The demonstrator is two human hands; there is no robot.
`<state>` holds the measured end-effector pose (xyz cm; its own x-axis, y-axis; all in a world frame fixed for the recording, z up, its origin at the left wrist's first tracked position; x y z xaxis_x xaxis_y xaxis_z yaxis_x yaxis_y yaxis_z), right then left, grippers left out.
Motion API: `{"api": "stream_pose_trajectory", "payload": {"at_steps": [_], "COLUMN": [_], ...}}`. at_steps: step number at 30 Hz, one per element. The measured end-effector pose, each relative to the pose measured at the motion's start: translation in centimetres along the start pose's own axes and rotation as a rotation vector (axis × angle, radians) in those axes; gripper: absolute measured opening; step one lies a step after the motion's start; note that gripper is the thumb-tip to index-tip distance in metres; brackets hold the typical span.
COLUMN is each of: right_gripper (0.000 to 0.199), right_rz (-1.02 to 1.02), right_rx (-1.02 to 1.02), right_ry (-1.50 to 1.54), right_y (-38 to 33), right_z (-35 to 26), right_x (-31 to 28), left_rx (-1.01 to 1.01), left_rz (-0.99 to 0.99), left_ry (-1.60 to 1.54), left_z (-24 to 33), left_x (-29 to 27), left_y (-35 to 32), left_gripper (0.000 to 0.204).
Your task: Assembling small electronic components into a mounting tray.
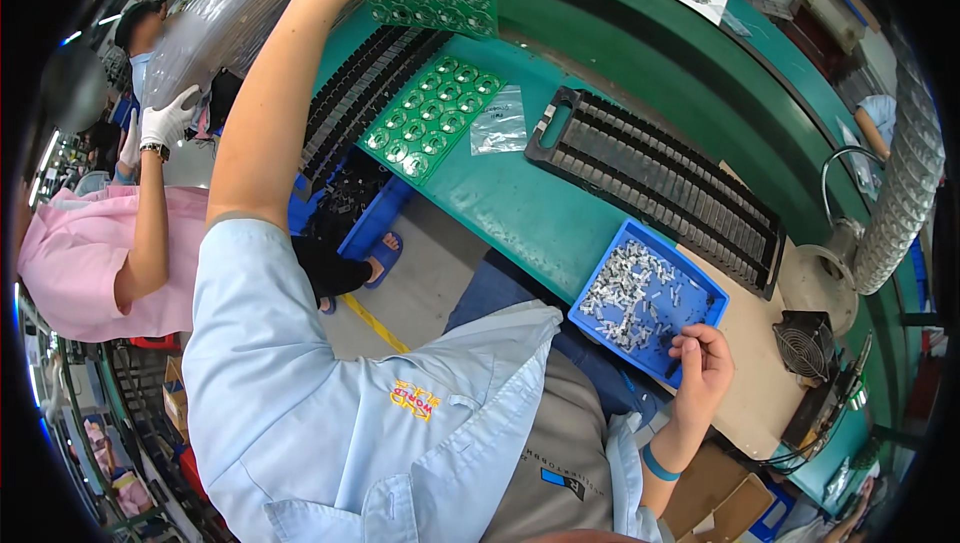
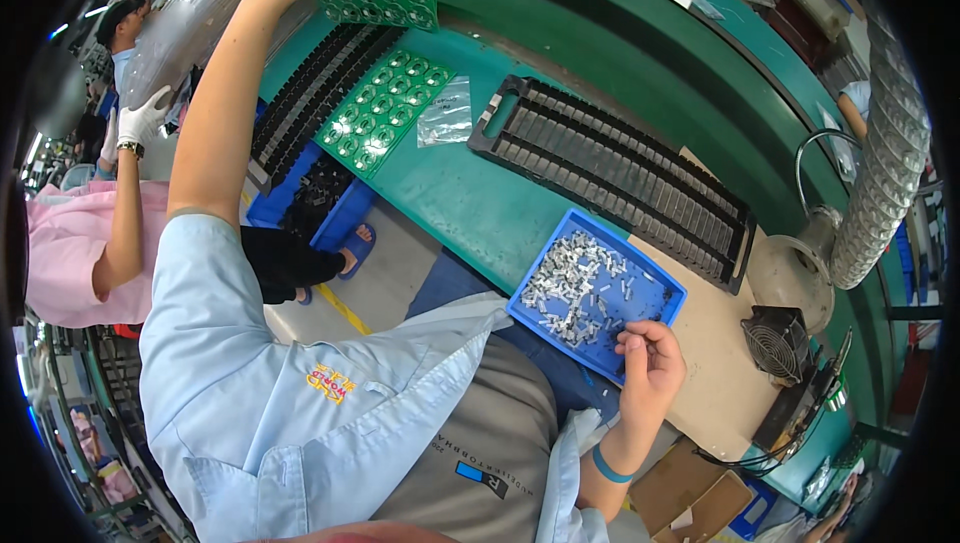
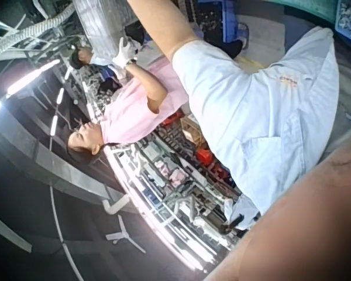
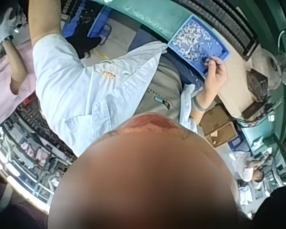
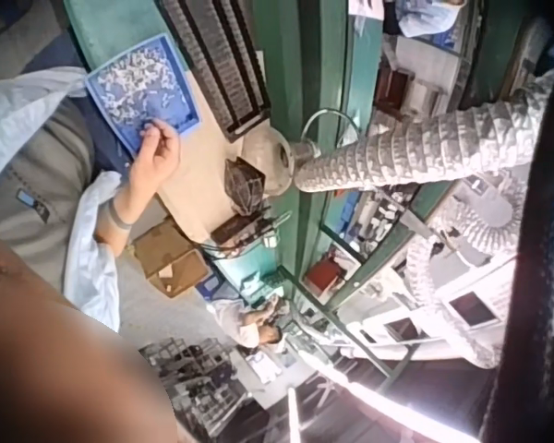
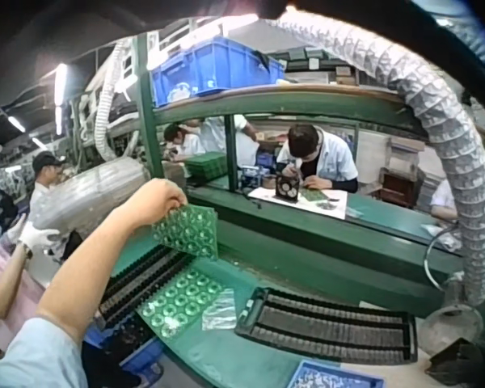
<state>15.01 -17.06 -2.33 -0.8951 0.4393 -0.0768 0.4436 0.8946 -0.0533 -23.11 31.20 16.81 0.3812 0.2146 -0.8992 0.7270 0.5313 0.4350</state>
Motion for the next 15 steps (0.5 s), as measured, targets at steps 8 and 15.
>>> {"api": "stream_pose_trajectory", "payload": {"at_steps": [8,15], "right_gripper": [0.014,0.013], "right_rz": [0.024,0.057], "right_rx": [0.011,0.029], "right_ry": [-0.052,-0.08], "right_y": [0.1,0.1], "right_z": [-0.1,-0.1], "right_x": [0.3,0.3], "left_rx": [-0.14,-0.178], "left_rz": [0.12,0.079], "left_ry": [-0.004,0.082], "left_z": [-9.0,-9.9], "left_x": [0.4,2.3], "left_y": [-2.1,-2.7], "left_gripper": [0.016,0.015]}}
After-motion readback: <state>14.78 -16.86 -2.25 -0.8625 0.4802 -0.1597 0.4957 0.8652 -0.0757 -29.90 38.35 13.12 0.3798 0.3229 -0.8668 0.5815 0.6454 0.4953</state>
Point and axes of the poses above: each hand's wrist, its own y-axis towards the middle knuckle, its own x-axis out of the palm, z = x × y, the point moved 9 cm from there along y, towards the middle knuckle, and after that the axes turned 2 degrees about -x, right-handed, at the moved point
